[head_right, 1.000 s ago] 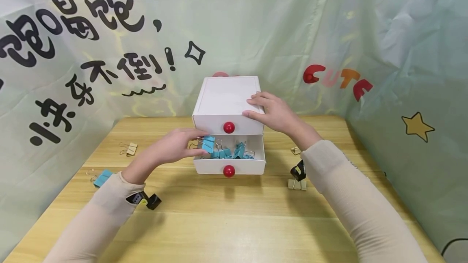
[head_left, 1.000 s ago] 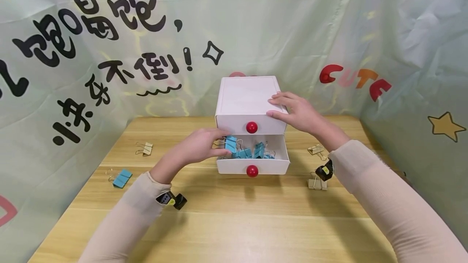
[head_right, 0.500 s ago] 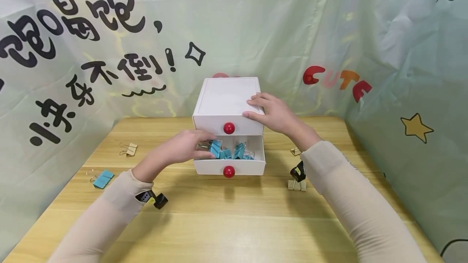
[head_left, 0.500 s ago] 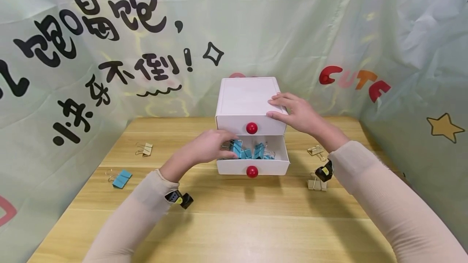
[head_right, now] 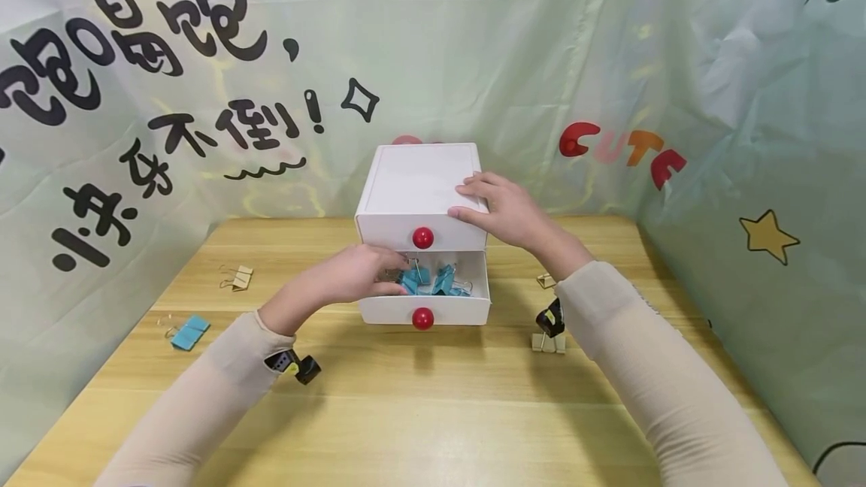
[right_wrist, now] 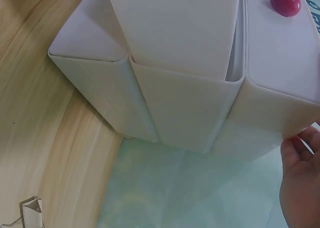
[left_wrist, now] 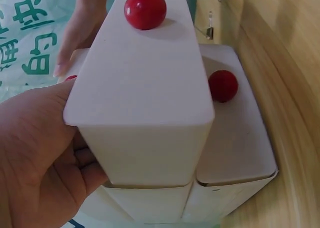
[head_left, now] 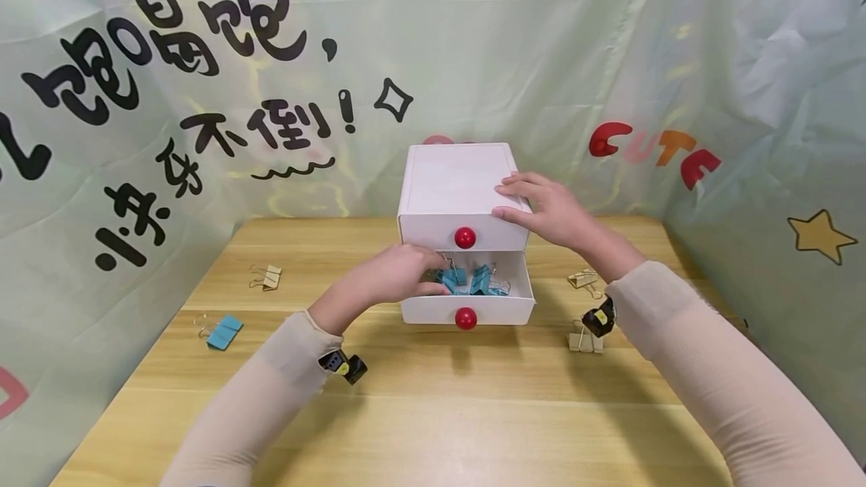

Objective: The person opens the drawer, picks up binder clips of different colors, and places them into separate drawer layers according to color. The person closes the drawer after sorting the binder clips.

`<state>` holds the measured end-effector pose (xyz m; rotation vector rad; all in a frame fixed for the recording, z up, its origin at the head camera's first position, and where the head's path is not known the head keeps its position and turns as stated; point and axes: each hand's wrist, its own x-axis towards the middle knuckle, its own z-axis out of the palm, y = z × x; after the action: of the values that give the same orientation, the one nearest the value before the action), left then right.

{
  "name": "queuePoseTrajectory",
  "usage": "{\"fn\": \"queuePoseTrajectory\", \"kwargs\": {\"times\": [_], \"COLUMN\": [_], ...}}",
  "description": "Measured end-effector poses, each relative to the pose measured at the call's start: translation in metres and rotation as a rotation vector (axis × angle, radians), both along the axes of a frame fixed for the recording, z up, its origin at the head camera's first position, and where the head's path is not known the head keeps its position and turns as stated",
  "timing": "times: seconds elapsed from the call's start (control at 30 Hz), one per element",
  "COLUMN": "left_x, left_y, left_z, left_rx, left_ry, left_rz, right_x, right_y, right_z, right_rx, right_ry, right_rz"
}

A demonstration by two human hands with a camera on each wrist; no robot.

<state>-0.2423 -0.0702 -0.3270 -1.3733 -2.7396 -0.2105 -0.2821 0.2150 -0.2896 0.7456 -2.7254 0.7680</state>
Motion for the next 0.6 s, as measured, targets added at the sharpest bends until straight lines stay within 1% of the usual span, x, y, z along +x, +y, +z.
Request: {"fn": "queuePoseTrajectory", "kwargs": {"times": [0.13, 0.2, 0.33, 0.5, 0.6], "left_x": [0.001, 0.002, 0.004, 0.004, 0.003], "left_y": [-0.005, -0.008, -0.013, -0.013, -0.010], "left_z": [0.004, 0.007, 0.011, 0.009, 0.005], "left_rx": [0.019, 0.050, 0.110, 0.131, 0.127], "left_ry": [-0.002, -0.006, 0.018, 0.050, 0.055], "left_rz": [-0.034, -0.036, -0.058, -0.134, -0.149], "right_x": [0.000, 0.000, 0.000, 0.000, 0.000], "right_y": [0.000, 0.000, 0.001, 0.001, 0.000], "right_z": [0.000, 0.000, 0.000, -0.001, -0.001], "right_rx": [-0.007, -0.007, -0.008, -0.011, -0.014], "right_ry": [-0.003, -0.004, 0.001, -0.003, -0.010], "right_rz": [0.000, 0.001, 0.002, -0.001, -0.002]}}
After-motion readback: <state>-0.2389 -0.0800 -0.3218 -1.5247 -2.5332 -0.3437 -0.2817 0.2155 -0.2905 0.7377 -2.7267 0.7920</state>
